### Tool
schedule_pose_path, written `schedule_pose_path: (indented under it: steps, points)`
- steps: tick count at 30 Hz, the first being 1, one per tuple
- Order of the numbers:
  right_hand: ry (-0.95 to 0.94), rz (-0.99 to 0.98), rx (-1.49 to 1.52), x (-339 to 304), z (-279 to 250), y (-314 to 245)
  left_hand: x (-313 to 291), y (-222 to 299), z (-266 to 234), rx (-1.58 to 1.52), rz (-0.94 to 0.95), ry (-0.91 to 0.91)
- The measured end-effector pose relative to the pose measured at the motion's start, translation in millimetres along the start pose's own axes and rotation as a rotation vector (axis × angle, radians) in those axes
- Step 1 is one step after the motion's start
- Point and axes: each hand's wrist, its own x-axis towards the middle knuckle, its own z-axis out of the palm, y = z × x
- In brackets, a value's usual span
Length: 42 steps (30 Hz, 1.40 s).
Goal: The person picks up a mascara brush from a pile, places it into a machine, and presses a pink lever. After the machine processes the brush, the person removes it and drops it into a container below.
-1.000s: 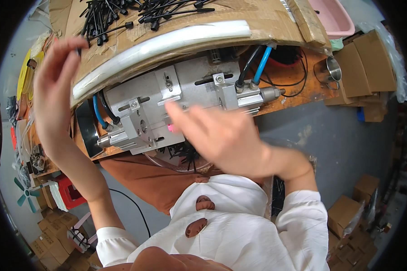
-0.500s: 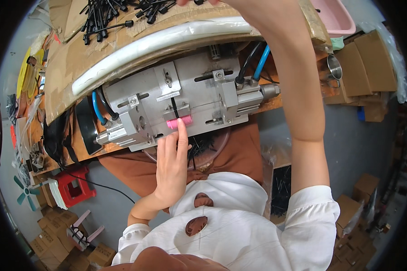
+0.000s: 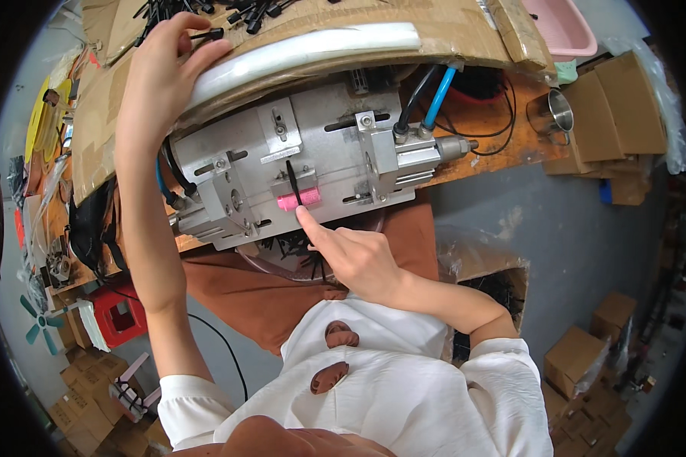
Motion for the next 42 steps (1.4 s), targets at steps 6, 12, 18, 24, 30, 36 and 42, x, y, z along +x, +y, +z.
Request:
schedule_pose_path:
  steps: [6,12,18,24,30,36,42]
  points:
    - [-0.028,0.029,-0.007,9.6,-4.3,-4.4,-16.4,18.5,-12.7,-0.121,-0.013,-0.023]
    - [0.098,-0.214,-0.398,81.2,-81.0,29.9,-135.3,94.4,-40.0,-0.102,-0.141,0.11]
    - [-0.011,-0.171,-0.739,202.9,-141.0,96.5,-190.4,135.1,-3.2,-0.126,-0.075,-0.288]
    - [0.152,-0.077,-0.373,197.8,-140.8,90.7,-190.0,133.8,7.3,-0.028,-0.082,-0.386]
    - [0.341,0.225,0.26,102.5,-123.3,27.0,-187.1,129.0,-3.9,-0.09,-0.106,-0.472]
    - [0.163,-0.018,0.024,4.3,-32.3,-1.9,-54.1,41.7,-19.2,0.061,-0.127,0.081]
    - [0.086,0.025,0.049,2.4,6.5,-2.8,-5.5,-23.1,-20.1,0.002,-0.073,-0.197]
